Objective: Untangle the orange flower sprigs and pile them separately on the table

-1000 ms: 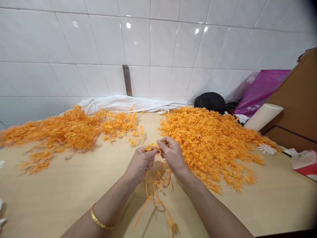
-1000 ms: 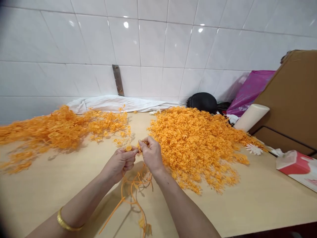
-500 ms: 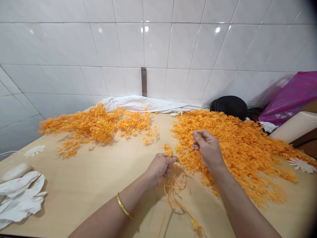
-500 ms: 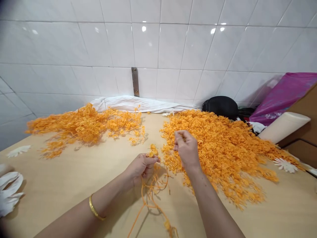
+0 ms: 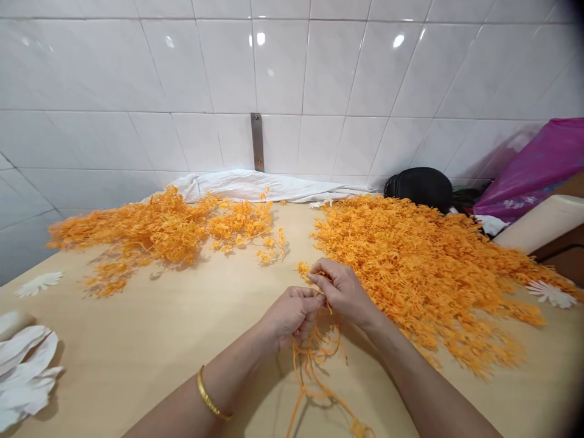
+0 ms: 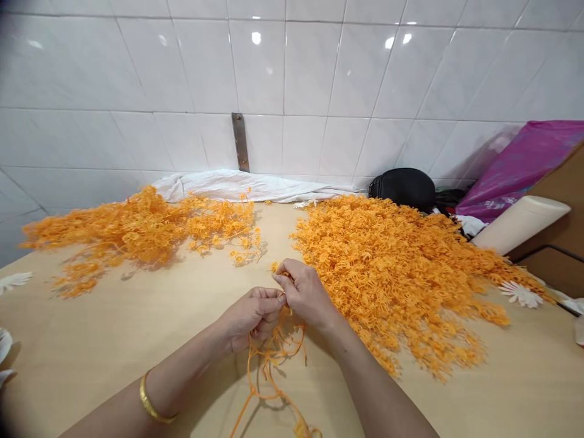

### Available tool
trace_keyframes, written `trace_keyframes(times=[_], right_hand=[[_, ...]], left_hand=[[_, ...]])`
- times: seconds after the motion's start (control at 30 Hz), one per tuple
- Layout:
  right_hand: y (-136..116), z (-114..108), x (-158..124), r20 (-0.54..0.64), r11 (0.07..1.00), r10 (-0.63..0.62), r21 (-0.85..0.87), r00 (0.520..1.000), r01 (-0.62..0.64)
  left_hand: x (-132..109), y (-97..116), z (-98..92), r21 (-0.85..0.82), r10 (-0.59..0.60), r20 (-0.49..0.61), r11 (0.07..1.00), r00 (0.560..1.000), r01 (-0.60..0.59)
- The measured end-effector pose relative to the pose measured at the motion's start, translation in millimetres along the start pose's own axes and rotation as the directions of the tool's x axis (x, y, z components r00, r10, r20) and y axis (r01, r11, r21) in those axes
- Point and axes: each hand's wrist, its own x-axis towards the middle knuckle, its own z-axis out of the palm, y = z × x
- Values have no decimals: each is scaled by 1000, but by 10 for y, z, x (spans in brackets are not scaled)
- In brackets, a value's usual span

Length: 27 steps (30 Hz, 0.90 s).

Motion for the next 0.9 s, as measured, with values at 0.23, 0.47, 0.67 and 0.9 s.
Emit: trace_keyframes(times=[0.23, 0.47, 0.67, 0.9], right_hand=[[-78, 23, 33, -298, 969, -61, -247, 953, -15], [-110, -256, 220, -391, 961, 10, -252, 921, -118], [128, -1064, 254, -579, 906, 61, -310, 813, -289], [188, -810, -26, -280, 768, 16, -611, 960, -191]], left_hand=[[-5, 85, 77, 8, 120, -37, 993, 992, -119], [-122, 206, 187, -27, 165, -22, 986, 986, -166], [-394, 187, -38, -85, 138, -112, 985, 984, -148], [-453, 165, -338, -237, 103, -86, 964, 991, -120]])
